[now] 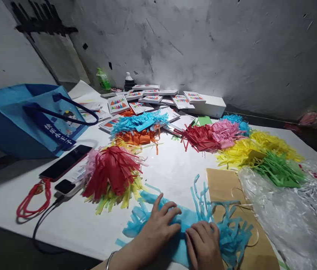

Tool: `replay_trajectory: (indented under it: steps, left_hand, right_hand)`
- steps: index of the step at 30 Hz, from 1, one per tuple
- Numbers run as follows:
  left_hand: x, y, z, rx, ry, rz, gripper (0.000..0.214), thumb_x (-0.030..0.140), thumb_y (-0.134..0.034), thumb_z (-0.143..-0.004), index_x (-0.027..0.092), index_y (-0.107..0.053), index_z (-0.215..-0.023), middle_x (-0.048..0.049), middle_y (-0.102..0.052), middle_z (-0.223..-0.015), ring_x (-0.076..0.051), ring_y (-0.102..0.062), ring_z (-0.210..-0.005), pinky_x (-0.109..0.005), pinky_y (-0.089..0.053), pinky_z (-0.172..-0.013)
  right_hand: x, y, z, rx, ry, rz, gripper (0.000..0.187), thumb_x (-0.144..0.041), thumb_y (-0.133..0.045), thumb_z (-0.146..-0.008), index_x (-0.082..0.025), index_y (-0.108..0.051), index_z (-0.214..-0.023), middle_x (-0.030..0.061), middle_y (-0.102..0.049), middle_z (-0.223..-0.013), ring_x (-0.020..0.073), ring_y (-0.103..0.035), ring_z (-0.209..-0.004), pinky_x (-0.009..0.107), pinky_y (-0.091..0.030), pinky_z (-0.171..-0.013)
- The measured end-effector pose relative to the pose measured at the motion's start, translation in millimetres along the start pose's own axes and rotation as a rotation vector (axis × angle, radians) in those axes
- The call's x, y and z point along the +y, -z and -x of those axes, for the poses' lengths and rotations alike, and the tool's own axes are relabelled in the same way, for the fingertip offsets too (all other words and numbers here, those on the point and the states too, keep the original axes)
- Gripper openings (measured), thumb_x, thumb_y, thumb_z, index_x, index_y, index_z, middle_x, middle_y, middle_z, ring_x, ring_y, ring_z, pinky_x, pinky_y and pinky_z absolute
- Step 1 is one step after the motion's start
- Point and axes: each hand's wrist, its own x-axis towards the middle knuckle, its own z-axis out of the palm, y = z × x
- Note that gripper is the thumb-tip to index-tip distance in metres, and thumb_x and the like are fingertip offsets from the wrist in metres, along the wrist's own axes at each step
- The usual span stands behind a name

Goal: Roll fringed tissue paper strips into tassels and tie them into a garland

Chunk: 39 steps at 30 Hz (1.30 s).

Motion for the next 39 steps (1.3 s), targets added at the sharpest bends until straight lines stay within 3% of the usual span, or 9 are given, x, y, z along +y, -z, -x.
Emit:
replay_trajectory:
  steps: [6,10,15,19,23,27,31,34,39]
  left_hand:
    - [0,-3.8,2,-0.004,-0.073,-0.023,0.02,0.016,-0.064,-0.094,0.021,-0.059,-0.075,0.0039,-0.061,-0.08,-0.017,-0.052,-0.091,-0.053,-0.015,-0.115]
    - [-1,1.9,7,-0.039,-0.099,-0.022,0.023,0.019,-0.069,-0.093,0.021,-0.058,-0.072,0.0048,-0.059,-0.074,-0.017,-0.05,-0.085,-0.048,-0.018,-0.111]
    - [8,8.0,9,-0.13,0.133,0.071,0.013,0.022,-0.069,-0.092,0.022,-0.063,-0.081,0.0032,-0.066,-0.089,-0.019,-0.053,-0.089,-0.041,-0.024,-0.1]
    - [17,9.2,-3,-0.269,0.322,-0.042,0.009,0.019,-0.066,-0.088,0.019,-0.064,-0.079,-0.0027,-0.064,-0.092,-0.024,-0.053,-0.091,-0.043,-0.03,-0.09]
    - [18,6.8,-9,-0.323,0.351,-0.094,0.01,0.022,-0.07,-0.085,0.019,-0.064,-0.077,-0.0035,-0.063,-0.091,-0.025,-0.052,-0.091,-0.043,-0.031,-0.087]
    - [13,2.9,-3,-0.196,0.264,-0.048,0.01,0.019,-0.073,-0.086,0.021,-0.063,-0.084,-0.0002,-0.063,-0.094,-0.021,-0.052,-0.091,-0.043,-0.028,-0.095]
    - [6,-4.5,1,-0.015,0.04,-0.012,0.021,0.028,-0.078,-0.085,0.021,-0.061,-0.075,0.0028,-0.064,-0.09,-0.019,-0.05,-0.09,-0.047,-0.018,-0.107]
    - [3,-10.4,0,0.052,-0.024,-0.02,0.023,0.027,-0.078,-0.085,0.021,-0.061,-0.072,0.0032,-0.064,-0.085,-0.018,-0.049,-0.088,-0.047,-0.018,-0.109]
    - [0,-15.1,-3,0.151,-0.07,0.005,0.026,0.021,-0.074,-0.089,0.019,-0.058,-0.068,0.0046,-0.063,-0.079,-0.015,-0.048,-0.082,-0.042,-0.021,-0.106]
  right_hand:
    - [0,-3,3,0.05,0.147,0.082,0.038,-0.022,-0.033,-0.106,-0.021,-0.068,-0.092,0.0026,-0.073,-0.086,0.0204,-0.063,-0.093,0.042,-0.031,-0.097]
    - [12,9,15,0.002,0.108,0.045,0.038,-0.026,-0.034,-0.107,-0.024,-0.069,-0.092,0.0016,-0.073,-0.087,0.0203,-0.062,-0.095,0.044,-0.03,-0.102]
    - [9,17,16,-0.044,-0.1,0.006,0.036,-0.033,-0.037,-0.106,-0.025,-0.065,-0.085,0.0033,-0.069,-0.093,0.0218,-0.061,-0.095,0.046,-0.03,-0.1]
    - [-2,10,4,-0.053,-0.248,0.177,0.044,-0.038,-0.028,-0.106,-0.023,-0.059,-0.078,0.006,-0.066,-0.089,0.0261,-0.059,-0.091,0.051,-0.03,-0.094]
    - [-5,7,0,-0.033,-0.137,0.164,0.038,-0.036,-0.032,-0.105,-0.024,-0.065,-0.091,0.0076,-0.068,-0.099,0.0263,-0.059,-0.099,0.051,-0.029,-0.099]
    - [0,3,4,-0.054,0.081,0.063,0.039,-0.028,-0.031,-0.107,-0.023,-0.066,-0.09,0.0024,-0.07,-0.085,0.0215,-0.059,-0.093,0.045,-0.028,-0.098]
    - [9,-6,4,0.029,0.098,0.041,0.036,-0.027,-0.04,-0.105,-0.022,-0.063,-0.077,-0.0009,-0.066,-0.071,0.0174,-0.059,-0.077,0.04,-0.03,-0.09]
    - [11,-12,0,0.057,0.136,0.055,0.039,-0.034,-0.037,-0.106,-0.023,-0.064,-0.081,-0.0012,-0.067,-0.071,0.0161,-0.059,-0.07,0.039,-0.031,-0.087]
    - [12,-15,-2,0.079,0.255,0.125,0.035,-0.01,-0.038,-0.102,-0.022,-0.063,-0.081,-0.0039,-0.068,-0.067,0.0137,-0.061,-0.066,0.035,-0.034,-0.085]
